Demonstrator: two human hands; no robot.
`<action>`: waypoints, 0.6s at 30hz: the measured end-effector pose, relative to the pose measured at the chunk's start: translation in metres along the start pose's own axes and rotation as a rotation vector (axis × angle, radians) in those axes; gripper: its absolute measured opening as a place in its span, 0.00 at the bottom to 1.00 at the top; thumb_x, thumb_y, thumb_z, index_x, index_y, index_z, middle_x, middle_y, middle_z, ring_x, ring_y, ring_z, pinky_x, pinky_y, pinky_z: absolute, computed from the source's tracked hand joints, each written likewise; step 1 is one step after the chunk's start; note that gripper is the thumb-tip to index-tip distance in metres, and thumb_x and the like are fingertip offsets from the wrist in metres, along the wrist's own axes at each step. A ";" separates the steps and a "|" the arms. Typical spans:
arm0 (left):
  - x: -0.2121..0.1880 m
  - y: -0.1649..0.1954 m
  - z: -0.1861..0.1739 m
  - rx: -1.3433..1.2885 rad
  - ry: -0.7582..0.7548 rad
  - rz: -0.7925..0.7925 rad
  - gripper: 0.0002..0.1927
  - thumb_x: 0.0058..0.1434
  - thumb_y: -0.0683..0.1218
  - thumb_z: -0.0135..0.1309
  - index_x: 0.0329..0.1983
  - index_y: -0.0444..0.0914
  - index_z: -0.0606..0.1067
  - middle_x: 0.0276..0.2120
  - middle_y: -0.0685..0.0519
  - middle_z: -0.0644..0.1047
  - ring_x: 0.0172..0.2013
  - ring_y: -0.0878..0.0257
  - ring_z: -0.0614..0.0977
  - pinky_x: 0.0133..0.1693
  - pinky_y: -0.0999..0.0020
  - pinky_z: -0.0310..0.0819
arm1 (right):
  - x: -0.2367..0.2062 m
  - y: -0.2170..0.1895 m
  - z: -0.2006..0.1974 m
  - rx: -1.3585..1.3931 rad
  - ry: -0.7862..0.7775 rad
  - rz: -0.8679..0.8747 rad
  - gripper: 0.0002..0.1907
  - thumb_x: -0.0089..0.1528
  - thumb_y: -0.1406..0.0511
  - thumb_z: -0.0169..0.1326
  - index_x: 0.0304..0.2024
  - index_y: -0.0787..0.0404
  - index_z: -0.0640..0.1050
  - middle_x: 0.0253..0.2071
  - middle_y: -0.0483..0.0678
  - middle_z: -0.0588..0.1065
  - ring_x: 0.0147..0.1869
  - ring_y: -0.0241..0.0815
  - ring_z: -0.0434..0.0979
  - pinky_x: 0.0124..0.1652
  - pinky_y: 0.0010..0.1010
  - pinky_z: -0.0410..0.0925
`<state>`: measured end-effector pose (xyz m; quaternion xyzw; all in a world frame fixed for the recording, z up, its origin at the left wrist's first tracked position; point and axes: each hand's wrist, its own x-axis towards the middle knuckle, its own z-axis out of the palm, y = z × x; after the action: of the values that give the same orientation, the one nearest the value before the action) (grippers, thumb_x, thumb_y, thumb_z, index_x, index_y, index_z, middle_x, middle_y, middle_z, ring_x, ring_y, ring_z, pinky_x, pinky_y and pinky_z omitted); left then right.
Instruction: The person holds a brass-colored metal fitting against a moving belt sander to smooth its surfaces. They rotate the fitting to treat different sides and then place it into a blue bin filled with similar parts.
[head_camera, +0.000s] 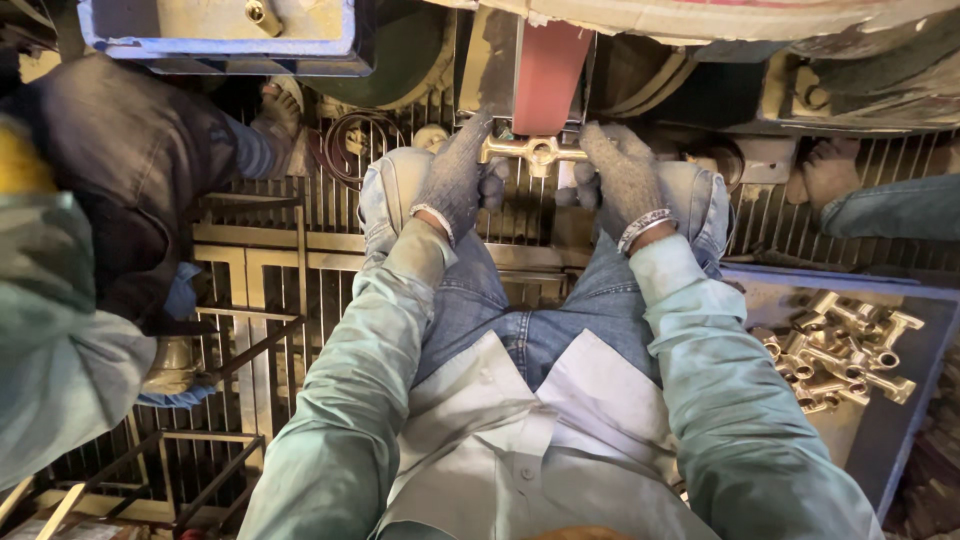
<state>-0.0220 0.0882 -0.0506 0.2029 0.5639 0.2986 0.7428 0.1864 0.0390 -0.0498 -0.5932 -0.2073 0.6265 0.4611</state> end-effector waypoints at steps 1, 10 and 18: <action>0.000 0.000 0.000 0.008 0.000 0.001 0.19 0.67 0.59 0.49 0.38 0.39 0.74 0.17 0.53 0.74 0.13 0.63 0.70 0.15 0.66 0.64 | 0.000 0.000 0.000 -0.006 -0.003 -0.002 0.15 0.68 0.57 0.54 0.44 0.64 0.74 0.23 0.43 0.69 0.17 0.35 0.64 0.23 0.33 0.75; 0.001 0.004 0.004 -0.015 0.015 -0.042 0.18 0.67 0.59 0.48 0.38 0.40 0.73 0.17 0.52 0.73 0.14 0.63 0.70 0.16 0.66 0.63 | 0.005 -0.004 0.003 -0.051 0.006 0.030 0.15 0.68 0.57 0.53 0.42 0.64 0.74 0.23 0.44 0.69 0.17 0.35 0.65 0.21 0.31 0.72; 0.000 0.001 0.000 -0.028 -0.021 0.005 0.18 0.67 0.59 0.49 0.39 0.40 0.73 0.18 0.52 0.73 0.14 0.64 0.70 0.17 0.67 0.62 | 0.003 -0.001 0.002 -0.007 0.011 0.014 0.16 0.68 0.58 0.53 0.46 0.66 0.74 0.24 0.44 0.70 0.17 0.35 0.65 0.22 0.32 0.75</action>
<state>-0.0219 0.0884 -0.0499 0.1970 0.5512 0.3058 0.7509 0.1852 0.0427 -0.0499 -0.5997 -0.2028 0.6256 0.4559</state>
